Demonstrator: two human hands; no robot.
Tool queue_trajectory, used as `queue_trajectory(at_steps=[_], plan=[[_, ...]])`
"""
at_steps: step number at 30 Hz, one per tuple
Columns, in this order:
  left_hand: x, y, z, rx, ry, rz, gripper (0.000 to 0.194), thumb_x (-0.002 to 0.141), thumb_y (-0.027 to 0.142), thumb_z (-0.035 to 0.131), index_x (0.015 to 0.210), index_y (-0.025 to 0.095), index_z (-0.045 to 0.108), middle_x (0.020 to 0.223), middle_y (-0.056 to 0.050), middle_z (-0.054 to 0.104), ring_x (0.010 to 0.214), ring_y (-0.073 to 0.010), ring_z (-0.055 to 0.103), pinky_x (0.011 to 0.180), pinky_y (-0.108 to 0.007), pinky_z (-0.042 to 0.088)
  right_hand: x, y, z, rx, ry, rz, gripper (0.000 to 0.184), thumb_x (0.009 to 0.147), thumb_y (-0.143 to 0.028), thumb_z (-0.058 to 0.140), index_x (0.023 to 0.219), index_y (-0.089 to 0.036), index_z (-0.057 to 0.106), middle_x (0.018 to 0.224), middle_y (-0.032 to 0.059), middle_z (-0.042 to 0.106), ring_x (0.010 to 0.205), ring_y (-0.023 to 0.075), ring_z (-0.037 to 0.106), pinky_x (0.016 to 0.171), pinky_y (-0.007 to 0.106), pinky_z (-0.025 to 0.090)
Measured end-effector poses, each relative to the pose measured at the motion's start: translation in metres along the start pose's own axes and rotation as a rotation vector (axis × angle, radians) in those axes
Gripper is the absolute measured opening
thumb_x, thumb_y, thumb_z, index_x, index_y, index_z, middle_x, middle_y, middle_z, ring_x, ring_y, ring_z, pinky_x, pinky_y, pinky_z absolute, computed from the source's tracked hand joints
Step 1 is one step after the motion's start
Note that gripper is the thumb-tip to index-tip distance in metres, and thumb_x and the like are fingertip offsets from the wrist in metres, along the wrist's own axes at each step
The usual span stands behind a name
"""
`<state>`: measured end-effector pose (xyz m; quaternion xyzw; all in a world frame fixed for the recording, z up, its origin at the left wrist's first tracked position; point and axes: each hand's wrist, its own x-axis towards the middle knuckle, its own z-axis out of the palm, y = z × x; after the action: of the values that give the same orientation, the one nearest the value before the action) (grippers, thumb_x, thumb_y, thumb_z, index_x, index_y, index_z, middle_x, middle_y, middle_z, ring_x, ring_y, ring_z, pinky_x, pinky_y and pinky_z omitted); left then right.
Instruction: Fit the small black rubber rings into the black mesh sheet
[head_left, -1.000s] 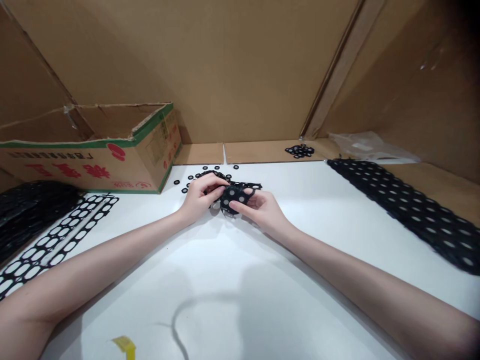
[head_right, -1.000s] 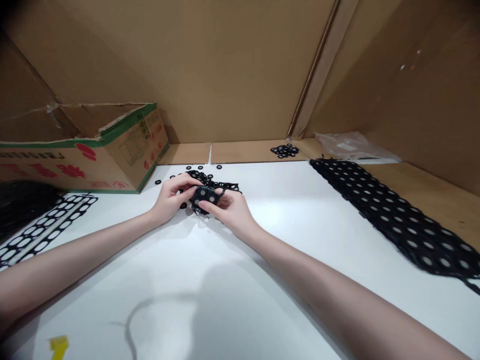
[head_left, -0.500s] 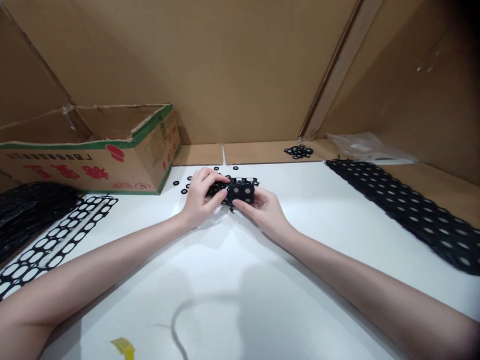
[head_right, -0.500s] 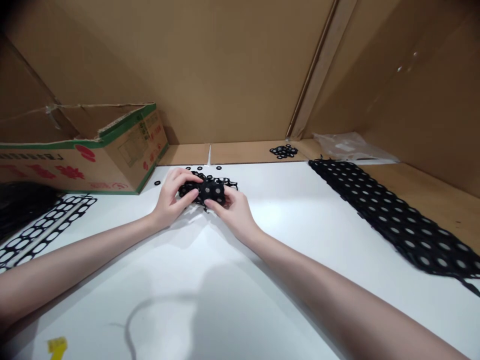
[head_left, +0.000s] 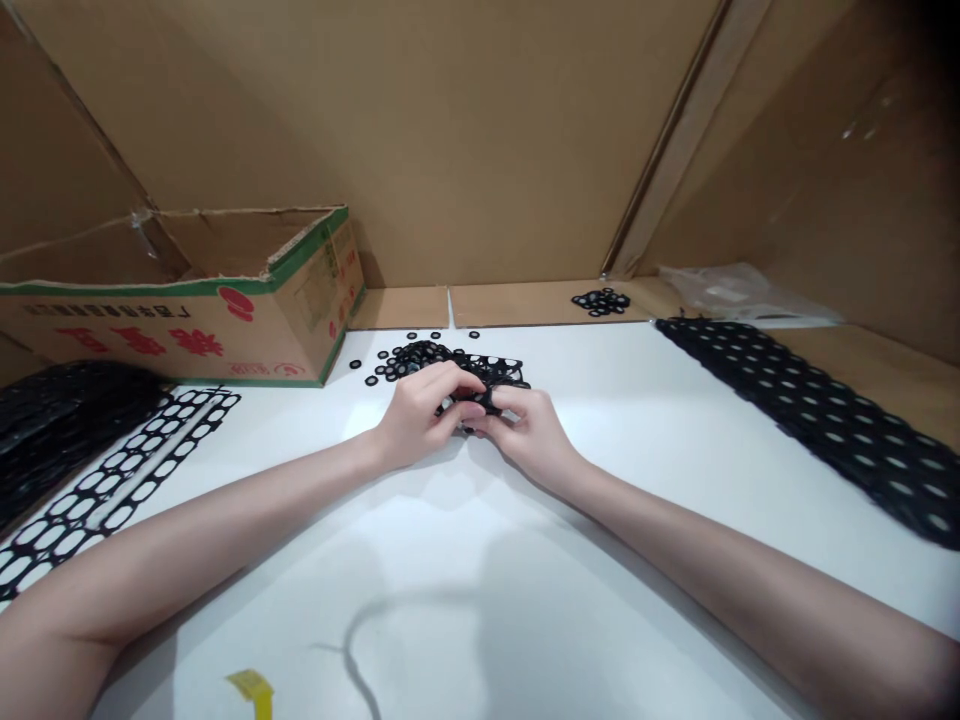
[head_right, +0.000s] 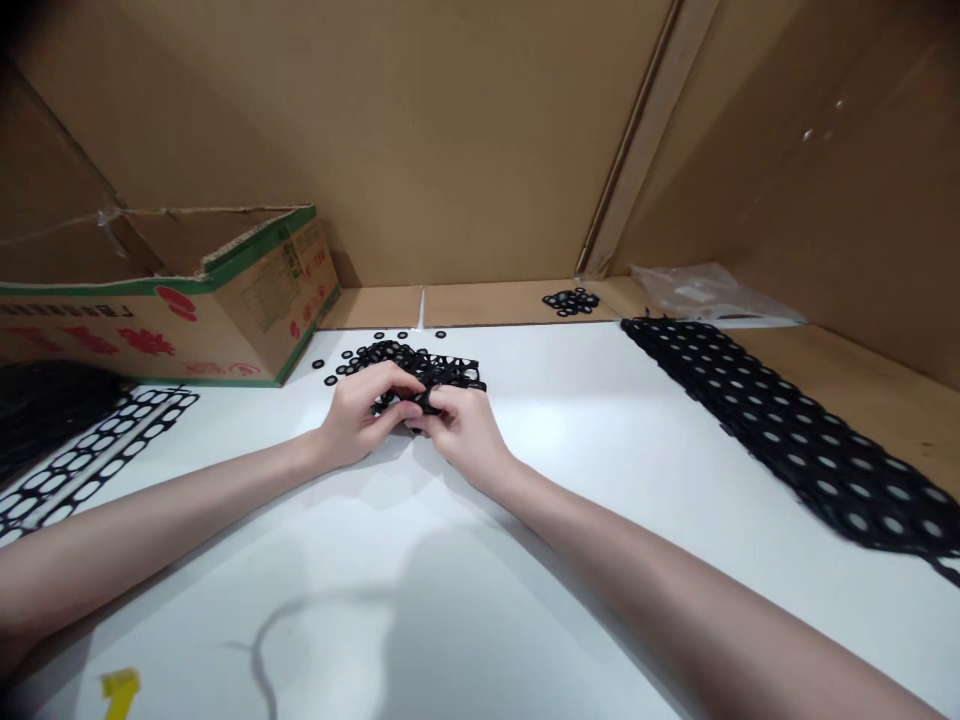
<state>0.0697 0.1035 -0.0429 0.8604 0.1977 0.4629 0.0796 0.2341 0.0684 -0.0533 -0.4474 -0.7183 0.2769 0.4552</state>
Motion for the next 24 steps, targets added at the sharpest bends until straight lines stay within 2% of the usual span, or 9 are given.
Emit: queue_trajectory(at_steps=[4, 7, 17, 24], plan=[[0.0006, 0.0013, 0.0005, -0.105, -0.023, -0.121, 0.004, 0.086, 0.019, 0.059, 0.088, 0.016, 0.061, 0.076, -0.001, 0.063, 0.068, -0.0127, 0.058, 0.064, -0.024, 0.046, -0.0003, 0.0005, -0.0001, 0.047, -0.023, 0.048, 0.024, 0.076, -0.023, 0.059, 0.055, -0.018, 0.050, 0.059, 0.0007, 0.053, 0.059, 0.0144, 0.051, 0.057, 0.027, 0.041], [0.0008, 0.0015, 0.0006, -0.093, -0.030, -0.143, 0.008, 0.085, 0.019, 0.060, 0.092, 0.015, 0.060, 0.078, -0.001, 0.062, 0.070, -0.0126, 0.058, 0.067, -0.023, 0.046, -0.0002, 0.0004, -0.0005, 0.060, -0.018, 0.059, 0.020, 0.076, -0.022, 0.057, 0.057, -0.018, 0.053, 0.061, 0.0016, 0.055, 0.060, 0.0152, 0.054, 0.057, 0.027, 0.042], [-0.0004, -0.0030, 0.0009, -0.154, -0.050, -0.173, 0.010, 0.090, 0.020, 0.054, 0.084, 0.014, 0.061, 0.077, -0.002, 0.062, 0.071, -0.0123, 0.057, 0.066, -0.023, 0.043, 0.0021, 0.0010, 0.0019, 0.082, -0.030, 0.085, 0.024, 0.074, -0.024, 0.059, 0.054, -0.019, 0.048, 0.058, 0.0006, 0.053, 0.057, 0.0153, 0.054, 0.055, 0.028, 0.042], [0.0008, -0.0049, 0.0022, -0.292, -0.098, -0.276, 0.020, 0.090, 0.029, 0.052, 0.076, 0.015, 0.056, 0.073, -0.002, 0.058, 0.068, -0.0138, 0.053, 0.064, -0.025, 0.040, 0.0011, 0.0009, 0.0013, 0.079, -0.038, 0.089, 0.029, 0.074, -0.024, 0.059, 0.051, -0.019, 0.042, 0.053, -0.0012, 0.049, 0.055, 0.0142, 0.052, 0.055, 0.027, 0.041]])
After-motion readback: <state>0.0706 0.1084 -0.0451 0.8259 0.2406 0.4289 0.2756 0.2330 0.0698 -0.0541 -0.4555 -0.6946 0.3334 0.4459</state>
